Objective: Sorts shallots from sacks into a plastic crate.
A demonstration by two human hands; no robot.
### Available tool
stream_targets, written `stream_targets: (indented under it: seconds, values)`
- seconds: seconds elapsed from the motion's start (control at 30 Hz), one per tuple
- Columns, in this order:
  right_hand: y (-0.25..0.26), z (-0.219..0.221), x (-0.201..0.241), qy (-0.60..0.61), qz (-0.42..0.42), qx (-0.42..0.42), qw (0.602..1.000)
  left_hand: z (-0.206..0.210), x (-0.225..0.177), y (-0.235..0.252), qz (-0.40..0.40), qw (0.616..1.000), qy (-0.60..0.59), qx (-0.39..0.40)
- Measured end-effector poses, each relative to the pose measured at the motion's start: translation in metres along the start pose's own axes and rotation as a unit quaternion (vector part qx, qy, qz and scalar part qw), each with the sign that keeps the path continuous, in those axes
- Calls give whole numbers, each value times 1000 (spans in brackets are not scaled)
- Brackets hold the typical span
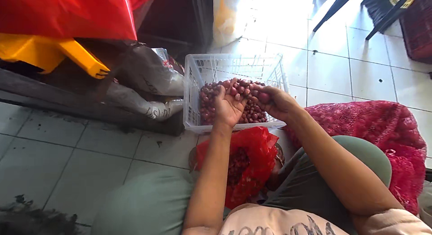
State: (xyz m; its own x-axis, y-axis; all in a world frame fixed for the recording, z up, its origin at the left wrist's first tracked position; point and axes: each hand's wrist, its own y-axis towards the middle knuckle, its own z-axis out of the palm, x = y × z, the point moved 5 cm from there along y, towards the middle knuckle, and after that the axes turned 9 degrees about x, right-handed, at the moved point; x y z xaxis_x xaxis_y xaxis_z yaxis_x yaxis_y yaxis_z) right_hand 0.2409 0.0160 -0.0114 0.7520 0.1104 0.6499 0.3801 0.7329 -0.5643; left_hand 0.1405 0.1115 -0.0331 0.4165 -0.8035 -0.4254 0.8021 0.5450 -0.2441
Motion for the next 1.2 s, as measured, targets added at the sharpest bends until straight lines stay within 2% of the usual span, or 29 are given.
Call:
stream_targets:
  seconds: [0.43,0.63,0.73,0.93,1.07,1.2]
  values:
    - [8,1,-8,18,12,-4,1000,-14,1,-1,-17,999,42,13]
    - [6,3,-9,-17,15,25,999,-20,2,0,-26,997,57,-43]
    - [5,3,-12,10,10,3,1000,-18,3,-1,-30,997,57,-52]
    - [6,-3,-12,65,1,-28,997,-12,3,0,-31,998,61,2]
    - [5,-3,-11,60,8,-14,998,-17,4,1,-35,985,168,19]
    - [5,-5,-8,44,-4,6,999,-9,3,-1,5,955,297,21]
